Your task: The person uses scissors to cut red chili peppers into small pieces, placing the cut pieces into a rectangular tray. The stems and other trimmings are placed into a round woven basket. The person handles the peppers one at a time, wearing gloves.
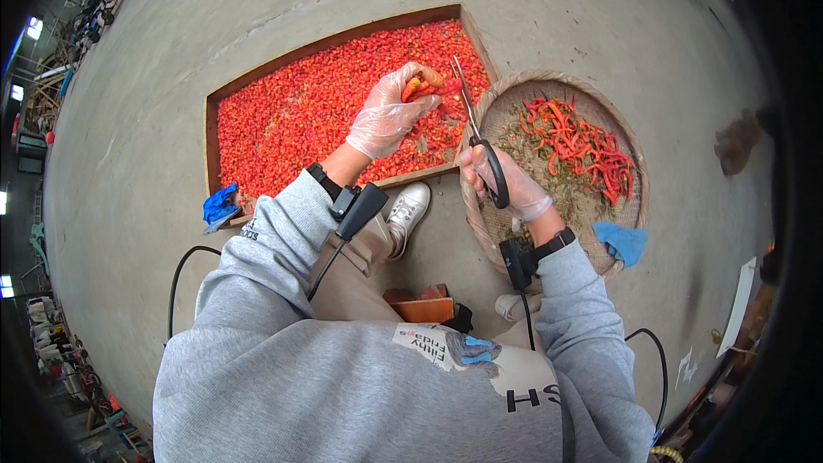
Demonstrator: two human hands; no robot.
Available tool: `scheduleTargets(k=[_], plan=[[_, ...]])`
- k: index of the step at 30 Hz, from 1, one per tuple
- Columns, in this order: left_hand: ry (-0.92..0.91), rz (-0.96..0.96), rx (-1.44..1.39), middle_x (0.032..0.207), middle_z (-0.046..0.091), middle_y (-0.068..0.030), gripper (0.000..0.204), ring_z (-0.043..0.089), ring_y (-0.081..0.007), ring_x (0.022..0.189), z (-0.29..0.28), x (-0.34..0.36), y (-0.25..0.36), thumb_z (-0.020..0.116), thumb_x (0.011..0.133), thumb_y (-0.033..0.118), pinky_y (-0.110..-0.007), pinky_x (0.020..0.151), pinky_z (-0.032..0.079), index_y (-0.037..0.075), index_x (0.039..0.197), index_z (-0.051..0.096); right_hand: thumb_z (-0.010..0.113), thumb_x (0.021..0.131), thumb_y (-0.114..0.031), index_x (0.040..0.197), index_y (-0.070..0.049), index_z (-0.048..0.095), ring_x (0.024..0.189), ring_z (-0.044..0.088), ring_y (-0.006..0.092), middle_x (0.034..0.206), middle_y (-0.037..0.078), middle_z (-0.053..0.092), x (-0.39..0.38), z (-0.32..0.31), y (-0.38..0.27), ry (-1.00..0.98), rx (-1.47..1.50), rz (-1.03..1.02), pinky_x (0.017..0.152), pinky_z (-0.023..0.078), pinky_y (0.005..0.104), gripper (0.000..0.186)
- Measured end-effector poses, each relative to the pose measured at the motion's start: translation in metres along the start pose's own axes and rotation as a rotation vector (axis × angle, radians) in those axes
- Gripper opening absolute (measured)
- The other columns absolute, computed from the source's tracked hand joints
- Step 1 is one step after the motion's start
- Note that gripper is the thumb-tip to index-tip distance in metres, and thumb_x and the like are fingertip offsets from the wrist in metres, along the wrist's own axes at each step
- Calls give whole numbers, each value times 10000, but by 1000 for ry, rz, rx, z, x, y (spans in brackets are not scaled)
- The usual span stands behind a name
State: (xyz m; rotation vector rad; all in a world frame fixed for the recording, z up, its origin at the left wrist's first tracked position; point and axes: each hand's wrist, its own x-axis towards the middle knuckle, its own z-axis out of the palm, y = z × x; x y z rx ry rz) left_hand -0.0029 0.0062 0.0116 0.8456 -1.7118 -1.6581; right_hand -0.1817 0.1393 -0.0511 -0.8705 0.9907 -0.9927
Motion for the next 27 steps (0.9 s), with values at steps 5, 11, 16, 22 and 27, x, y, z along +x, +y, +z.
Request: scheduleTargets(k=[5,11,16,22,27], plan=[[-10,106,89,884,621,-15,147,523,-33,665,-1,3,-3,593,861,22,-184,503,391,55,999,556,494,925,-521,1034,-65,557,686,450,20,808,-41,515,0,3,-1,38,-41,1,614,383,153,473],[-32,188,157,905,614,-9,144,563,-57,766,-2,6,-11,591,857,12,-187,573,421,37,996,562,504,929,-500,1018,-53,560,668,456,29,792,-33,519,2,9,0,69,-2,-61,605,388,160,459],[-28,-37,11,905,592,-13,175,536,-71,807,-4,4,-8,613,842,21,-225,636,450,37,1009,563,508,931,-487,957,-48,562,589,459,50,701,-15,518,-1,9,-7,41,31,-4,547,395,179,443],[51,-46,-52,896,577,-2,199,531,-83,821,-3,4,-5,610,837,10,-239,705,449,40,1025,553,478,937,-506,989,-42,555,628,476,47,745,-6,533,0,7,-3,31,75,55,575,409,186,473],[66,46,38,933,604,-38,191,564,-126,862,-4,6,-10,632,826,26,-278,778,462,31,1003,559,447,932,-544,1049,-36,541,699,479,42,824,-6,534,2,7,6,-7,50,81,632,416,189,530]])
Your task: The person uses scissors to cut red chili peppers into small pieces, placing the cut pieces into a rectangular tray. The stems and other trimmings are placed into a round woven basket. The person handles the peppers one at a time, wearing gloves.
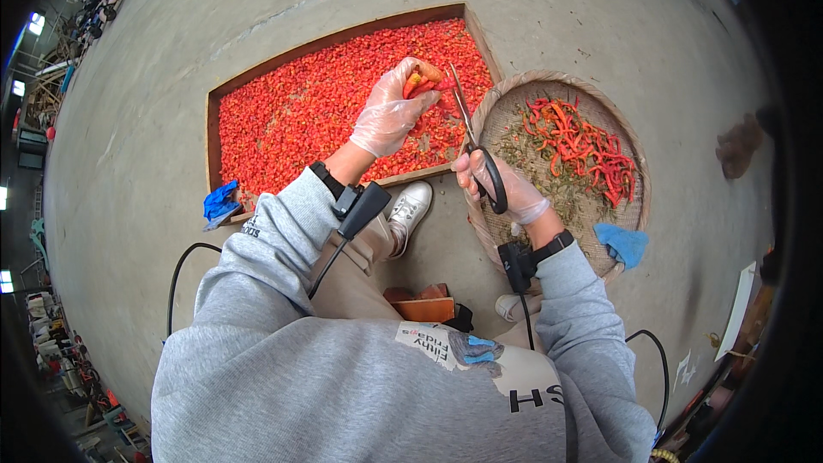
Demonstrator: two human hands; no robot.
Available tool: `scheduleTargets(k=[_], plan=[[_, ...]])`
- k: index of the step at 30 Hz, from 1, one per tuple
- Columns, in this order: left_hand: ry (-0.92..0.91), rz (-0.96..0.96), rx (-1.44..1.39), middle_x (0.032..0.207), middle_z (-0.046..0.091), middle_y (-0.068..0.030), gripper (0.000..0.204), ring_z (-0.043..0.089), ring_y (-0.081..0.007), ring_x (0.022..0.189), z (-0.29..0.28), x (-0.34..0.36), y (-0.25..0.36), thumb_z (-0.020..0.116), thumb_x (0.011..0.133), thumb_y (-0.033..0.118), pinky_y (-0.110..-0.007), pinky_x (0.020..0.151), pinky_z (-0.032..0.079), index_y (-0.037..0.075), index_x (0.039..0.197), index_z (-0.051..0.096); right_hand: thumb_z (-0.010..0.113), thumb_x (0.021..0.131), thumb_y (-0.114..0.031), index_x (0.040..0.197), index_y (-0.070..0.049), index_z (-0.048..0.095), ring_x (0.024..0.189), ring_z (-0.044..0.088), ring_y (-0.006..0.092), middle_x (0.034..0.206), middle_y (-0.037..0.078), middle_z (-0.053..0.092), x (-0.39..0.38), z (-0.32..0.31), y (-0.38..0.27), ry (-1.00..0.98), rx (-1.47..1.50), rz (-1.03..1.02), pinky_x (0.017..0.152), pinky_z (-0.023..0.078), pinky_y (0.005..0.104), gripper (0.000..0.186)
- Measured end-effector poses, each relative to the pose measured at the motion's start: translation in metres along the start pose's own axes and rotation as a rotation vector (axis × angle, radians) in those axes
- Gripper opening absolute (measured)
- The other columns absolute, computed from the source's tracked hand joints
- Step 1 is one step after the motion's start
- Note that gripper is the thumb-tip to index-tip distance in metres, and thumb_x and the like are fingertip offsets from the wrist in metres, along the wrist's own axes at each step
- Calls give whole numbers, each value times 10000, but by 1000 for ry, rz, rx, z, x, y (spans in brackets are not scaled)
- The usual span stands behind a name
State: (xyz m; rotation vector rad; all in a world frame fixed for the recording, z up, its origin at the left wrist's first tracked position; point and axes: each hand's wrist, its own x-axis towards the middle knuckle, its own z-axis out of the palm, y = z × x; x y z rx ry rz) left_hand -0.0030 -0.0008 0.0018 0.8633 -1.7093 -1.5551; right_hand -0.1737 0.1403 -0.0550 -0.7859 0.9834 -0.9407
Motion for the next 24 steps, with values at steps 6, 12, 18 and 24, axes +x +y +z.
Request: scheduleTargets(k=[6,12,18,24], plan=[[-35,46,148,902,616,-85,186,590,-153,845,4,-1,-4,651,821,54,-304,768,476,33,986,567,478,928,-530,1009,-41,543,672,474,46,788,-6,531,-1,2,-4,4,31,-64,611,413,192,500],[-21,45,152,896,618,-84,182,590,-154,838,5,-2,-6,648,818,48,-300,766,473,33,981,568,531,923,-469,968,-61,542,639,467,31,732,-3,530,-5,-1,-15,25,-52,4,574,404,176,411],[32,165,63,872,589,-19,167,531,-56,694,4,4,-12,603,854,15,-200,534,430,64,995,528,564,913,-390,981,-65,541,659,470,27,779,-10,534,-3,-1,-6,28,1,-53,588,401,167,332],[14,93,196,924,626,-90,204,599,-174,857,2,1,-11,646,812,45,-303,789,470,38,993,552,618,869,-301,972,-56,534,642,459,54,771,-10,521,1,-1,1,13,-50,-173,565,380,186,279]])
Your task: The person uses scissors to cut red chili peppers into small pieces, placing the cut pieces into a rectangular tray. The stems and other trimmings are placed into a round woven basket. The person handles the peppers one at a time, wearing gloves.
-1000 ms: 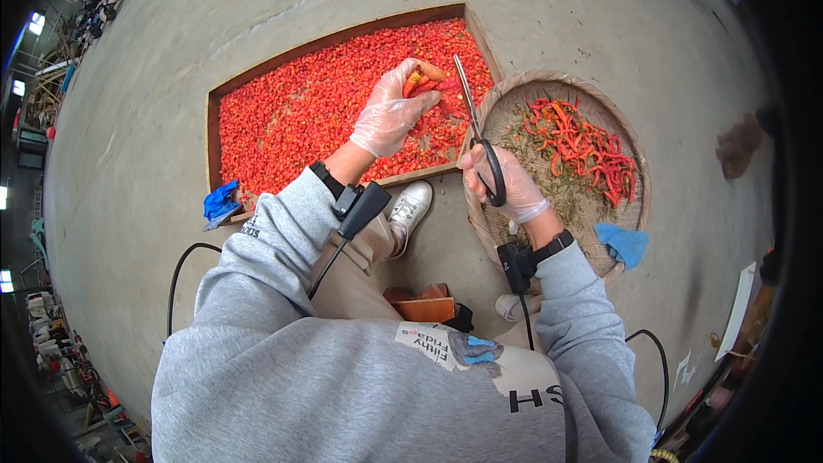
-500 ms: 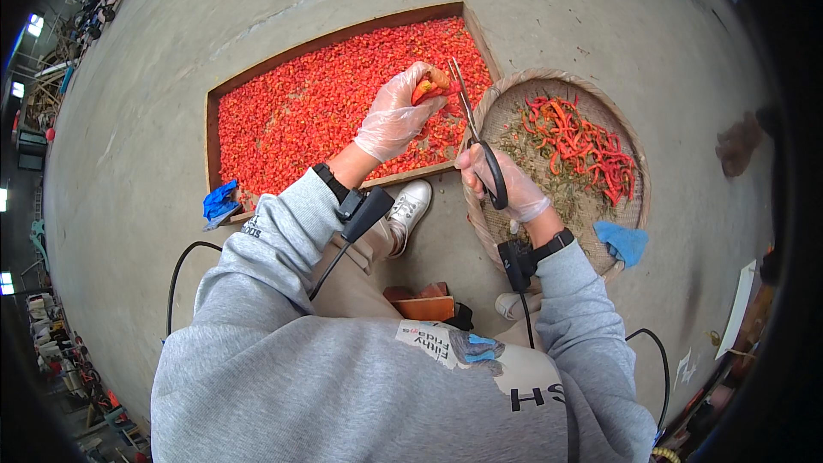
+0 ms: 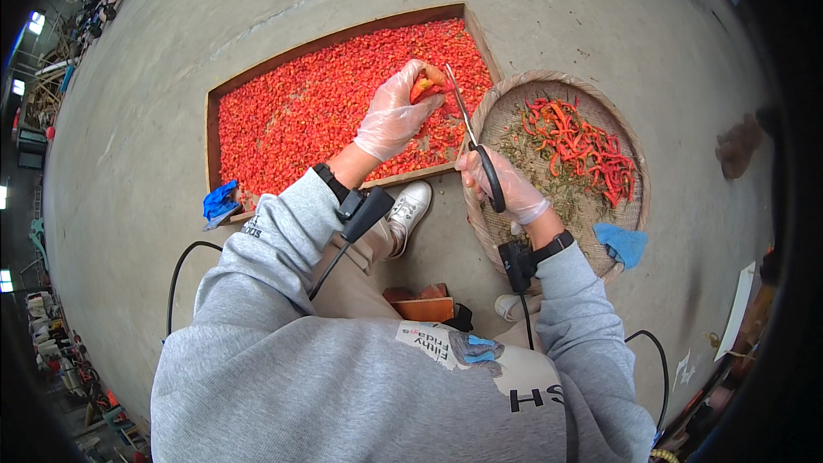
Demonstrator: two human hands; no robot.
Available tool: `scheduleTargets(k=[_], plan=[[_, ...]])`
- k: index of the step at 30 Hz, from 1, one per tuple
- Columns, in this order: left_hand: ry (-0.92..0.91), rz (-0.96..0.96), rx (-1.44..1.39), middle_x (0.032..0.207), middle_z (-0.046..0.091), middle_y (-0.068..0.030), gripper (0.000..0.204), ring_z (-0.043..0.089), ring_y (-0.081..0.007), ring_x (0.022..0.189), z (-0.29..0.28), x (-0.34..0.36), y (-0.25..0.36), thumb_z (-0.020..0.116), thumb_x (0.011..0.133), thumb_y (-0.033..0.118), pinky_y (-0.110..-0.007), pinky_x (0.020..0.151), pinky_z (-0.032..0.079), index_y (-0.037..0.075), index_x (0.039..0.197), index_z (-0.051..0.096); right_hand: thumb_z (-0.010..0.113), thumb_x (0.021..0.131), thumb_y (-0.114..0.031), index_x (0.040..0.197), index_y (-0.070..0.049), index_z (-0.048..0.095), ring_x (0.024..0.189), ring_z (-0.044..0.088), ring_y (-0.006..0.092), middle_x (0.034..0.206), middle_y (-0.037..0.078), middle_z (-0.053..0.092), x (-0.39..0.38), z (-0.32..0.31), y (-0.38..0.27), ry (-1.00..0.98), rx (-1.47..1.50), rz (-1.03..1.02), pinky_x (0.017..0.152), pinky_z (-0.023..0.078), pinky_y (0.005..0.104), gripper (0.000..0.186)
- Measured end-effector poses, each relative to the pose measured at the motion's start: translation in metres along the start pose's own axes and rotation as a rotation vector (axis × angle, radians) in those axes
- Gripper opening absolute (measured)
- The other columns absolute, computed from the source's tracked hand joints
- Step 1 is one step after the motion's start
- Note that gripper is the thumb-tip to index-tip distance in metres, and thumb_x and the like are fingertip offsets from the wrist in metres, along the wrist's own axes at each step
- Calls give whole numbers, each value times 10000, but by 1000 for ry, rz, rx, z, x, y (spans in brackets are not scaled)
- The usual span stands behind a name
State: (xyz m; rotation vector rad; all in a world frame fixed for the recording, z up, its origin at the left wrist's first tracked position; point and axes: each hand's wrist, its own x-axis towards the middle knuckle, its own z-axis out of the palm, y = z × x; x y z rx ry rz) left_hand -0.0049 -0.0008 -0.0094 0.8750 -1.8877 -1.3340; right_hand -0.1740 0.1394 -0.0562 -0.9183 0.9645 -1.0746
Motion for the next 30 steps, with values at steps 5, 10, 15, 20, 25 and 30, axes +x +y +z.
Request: scheduleTargets(k=[5,10,15,20,25,30], plan=[[3,93,158,927,623,-95,195,606,-165,802,1,-1,5,645,816,51,-309,711,486,41,985,550,615,857,-259,961,-55,539,609,452,63,737,-9,519,0,-1,-4,3,43,81,540,365,188,241],[41,-42,-174,831,601,-46,266,573,-114,689,8,-4,13,652,830,70,-269,549,464,57,1081,565,577,905,-342,960,-48,545,577,450,69,699,-2,516,1,2,-8,-5,49,78,518,365,192,302],[44,-252,-529,793,576,14,392,499,-54,581,3,-6,18,710,802,122,-200,491,396,51,1160,566,454,931,-536,956,-44,548,557,445,76,663,3,507,-3,8,-16,69,138,83,508,365,198,502],[-81,-327,-560,720,550,34,337,467,-56,493,0,-5,18,723,797,206,-213,433,362,64,1080,606,432,912,-592,941,-60,545,534,430,88,647,5,499,-3,14,-22,59,254,99,497,359,212,545],[-89,-321,-536,693,540,36,284,457,-52,485,0,-5,15,721,804,219,-212,425,354,66,1009,600,460,937,-520,940,-66,552,544,473,94,659,16,531,-4,13,-19,-14,346,148,486,377,211,462],[49,-325,-461,676,531,37,247,467,-57,486,-1,-1,10,701,814,197,-218,419,356,64,1003,614,471,938,-508,969,-63,556,562,477,72,679,12,537,-3,9,-14,1,246,135,516,411,199,454]])
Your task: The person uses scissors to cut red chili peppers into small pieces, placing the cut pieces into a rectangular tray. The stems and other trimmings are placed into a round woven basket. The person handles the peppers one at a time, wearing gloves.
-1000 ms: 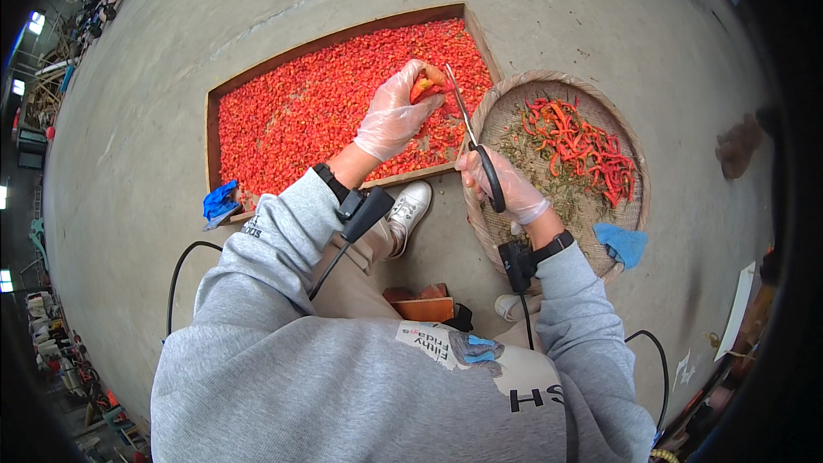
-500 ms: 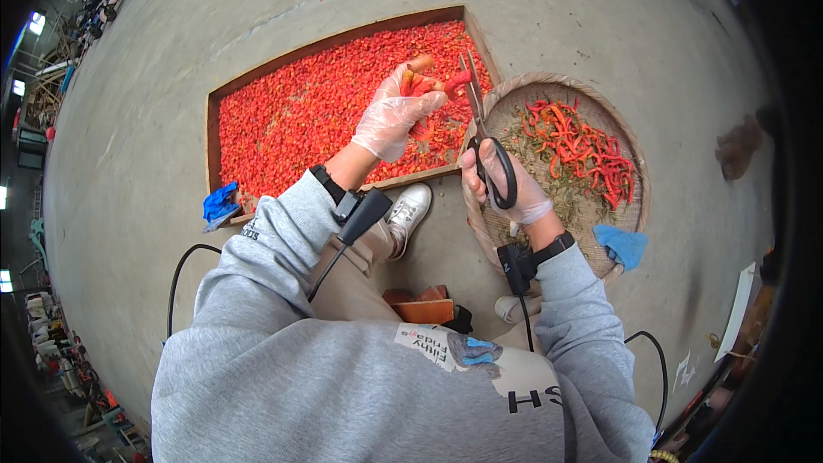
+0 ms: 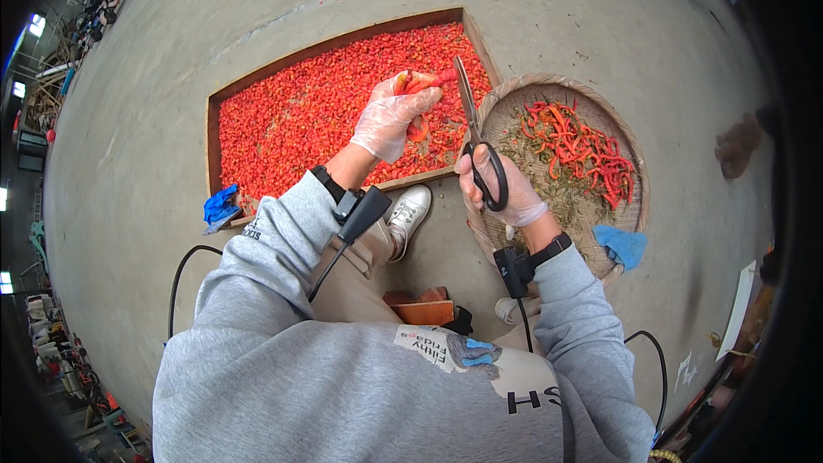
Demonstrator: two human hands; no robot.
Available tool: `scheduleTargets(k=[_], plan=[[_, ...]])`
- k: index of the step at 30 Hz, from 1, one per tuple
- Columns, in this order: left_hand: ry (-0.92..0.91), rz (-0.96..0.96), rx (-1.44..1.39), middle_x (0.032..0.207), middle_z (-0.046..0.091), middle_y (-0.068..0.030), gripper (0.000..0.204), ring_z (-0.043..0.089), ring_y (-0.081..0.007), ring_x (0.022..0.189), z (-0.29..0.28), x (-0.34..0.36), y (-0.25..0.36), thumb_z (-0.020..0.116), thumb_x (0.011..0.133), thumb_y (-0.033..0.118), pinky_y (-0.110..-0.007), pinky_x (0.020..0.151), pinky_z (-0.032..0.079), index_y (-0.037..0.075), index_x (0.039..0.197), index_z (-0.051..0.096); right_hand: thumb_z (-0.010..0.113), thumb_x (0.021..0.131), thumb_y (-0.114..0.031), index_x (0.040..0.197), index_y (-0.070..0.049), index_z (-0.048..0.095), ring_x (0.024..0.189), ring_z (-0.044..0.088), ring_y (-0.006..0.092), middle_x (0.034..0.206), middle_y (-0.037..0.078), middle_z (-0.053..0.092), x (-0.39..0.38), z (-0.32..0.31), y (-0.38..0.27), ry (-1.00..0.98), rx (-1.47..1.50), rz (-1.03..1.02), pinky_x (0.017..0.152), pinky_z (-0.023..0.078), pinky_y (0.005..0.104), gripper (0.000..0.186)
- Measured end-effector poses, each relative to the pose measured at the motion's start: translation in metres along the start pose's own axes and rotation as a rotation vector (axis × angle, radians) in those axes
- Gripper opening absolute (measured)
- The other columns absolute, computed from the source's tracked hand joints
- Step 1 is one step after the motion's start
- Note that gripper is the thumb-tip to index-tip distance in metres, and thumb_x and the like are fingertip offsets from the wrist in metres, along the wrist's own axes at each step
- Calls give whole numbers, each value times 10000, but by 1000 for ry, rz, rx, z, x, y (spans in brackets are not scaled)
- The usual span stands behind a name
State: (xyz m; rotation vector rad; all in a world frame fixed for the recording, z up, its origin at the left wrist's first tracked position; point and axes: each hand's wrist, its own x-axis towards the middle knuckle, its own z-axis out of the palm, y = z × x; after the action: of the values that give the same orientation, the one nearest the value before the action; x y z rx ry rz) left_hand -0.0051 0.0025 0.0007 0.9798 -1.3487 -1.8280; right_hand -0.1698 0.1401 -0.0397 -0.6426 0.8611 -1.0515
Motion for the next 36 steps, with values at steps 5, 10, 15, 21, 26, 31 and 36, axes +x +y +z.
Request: scheduleTargets(k=[5,10,15,21,26,31,36], plan=[[-63,38,36,716,576,26,208,444,-43,482,-2,-1,1,684,827,158,-202,414,338,52,990,609,457,933,-525,1015,-54,548,656,493,52,789,8,551,0,-3,6,31,-100,0,604,435,186,487],[-111,146,237,675,564,44,121,426,-20,483,3,0,-3,640,857,84,-190,413,314,52,973,647,428,912,-587,1033,-53,535,673,484,52,820,14,544,2,-7,7,18,-186,-8,631,434,199,558],[-118,107,225,644,533,49,158,430,-25,477,2,-1,-4,668,845,130,-196,409,313,57,979,628,460,921,-555,983,-53,547,597,478,58,753,3,551,2,-8,3,-5,-166,13,539,403,188,513],[-68,67,131,657,543,36,172,445,-40,458,1,-3,-1,674,841,151,-206,398,315,62,975,612,493,923,-523,975,-48,556,572,474,52,739,-5,558,1,-9,5,50,-173,-8,511,388,177,482],[-66,85,195,669,545,34,145,440,-39,460,-2,0,-4,656,855,138,-206,401,318,65,972,611,530,919,-485,1009,-52,547,616,470,44,783,0,549,5,-14,14,-5,-257,-92,551,398,179,443],[-127,213,442,665,538,39,130,429,-37,465,-1,1,-4,638,870,119,-209,410,327,64,986,615,554,909,-470,995,-65,547,622,467,49,765,-1,536,6,-15,12,-11,-255,-113,558,401,188,414],[-159,-35,119,689,531,45,217,424,-42,471,3,-6,0,687,843,208,-207,424,336,71,991,608,522,925,-477,952,-63,550,584,479,54,705,-4,532,3,-3,7,15,-122,-55,523,391,177,416]])
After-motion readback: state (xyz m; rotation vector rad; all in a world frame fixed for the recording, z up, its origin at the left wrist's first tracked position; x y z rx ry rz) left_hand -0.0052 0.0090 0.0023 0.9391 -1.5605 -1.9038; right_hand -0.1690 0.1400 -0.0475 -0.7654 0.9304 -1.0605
